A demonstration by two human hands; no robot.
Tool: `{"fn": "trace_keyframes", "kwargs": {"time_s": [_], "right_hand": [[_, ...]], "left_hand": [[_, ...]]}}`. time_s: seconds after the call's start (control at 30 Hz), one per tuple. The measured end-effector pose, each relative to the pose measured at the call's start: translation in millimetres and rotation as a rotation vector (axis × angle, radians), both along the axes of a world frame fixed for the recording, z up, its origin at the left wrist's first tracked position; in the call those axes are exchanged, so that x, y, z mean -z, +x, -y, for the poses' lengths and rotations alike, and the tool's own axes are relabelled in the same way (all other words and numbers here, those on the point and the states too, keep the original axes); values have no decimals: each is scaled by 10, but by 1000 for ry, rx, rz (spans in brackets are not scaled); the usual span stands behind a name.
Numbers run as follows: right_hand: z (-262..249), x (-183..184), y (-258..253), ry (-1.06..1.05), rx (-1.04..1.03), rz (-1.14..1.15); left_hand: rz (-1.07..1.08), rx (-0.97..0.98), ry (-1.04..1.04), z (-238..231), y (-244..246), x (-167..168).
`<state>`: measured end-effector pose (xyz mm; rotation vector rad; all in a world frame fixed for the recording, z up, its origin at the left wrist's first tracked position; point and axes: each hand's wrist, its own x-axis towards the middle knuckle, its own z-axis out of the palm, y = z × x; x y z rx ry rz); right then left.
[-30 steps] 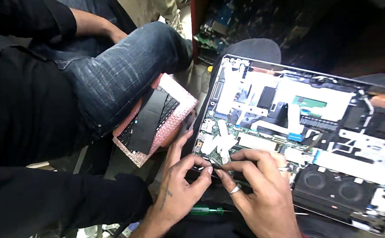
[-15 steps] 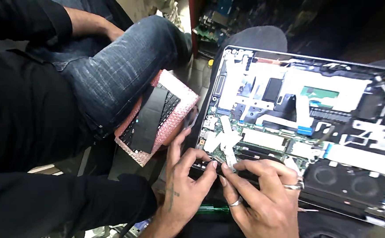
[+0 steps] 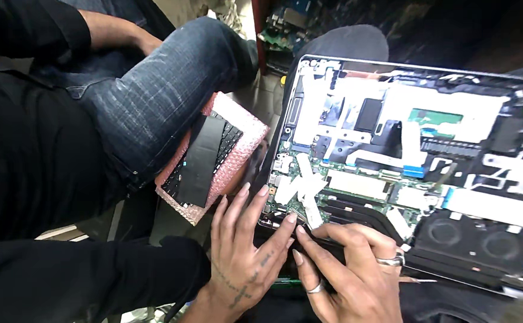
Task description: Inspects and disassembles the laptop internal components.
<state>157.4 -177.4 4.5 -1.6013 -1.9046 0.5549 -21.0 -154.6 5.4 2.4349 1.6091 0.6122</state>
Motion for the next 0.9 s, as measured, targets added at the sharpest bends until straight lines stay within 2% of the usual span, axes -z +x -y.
{"fn": "trace_keyframes", "kwargs": {"time_s": [0.37, 0.9], "right_hand": [[3, -5, 15, 2, 25, 56], [17, -45, 5, -55, 9, 74]], "left_hand": [[-39, 176, -8, -136, -160, -4], [-98, 184, 0, -124, -199, 1]]}}
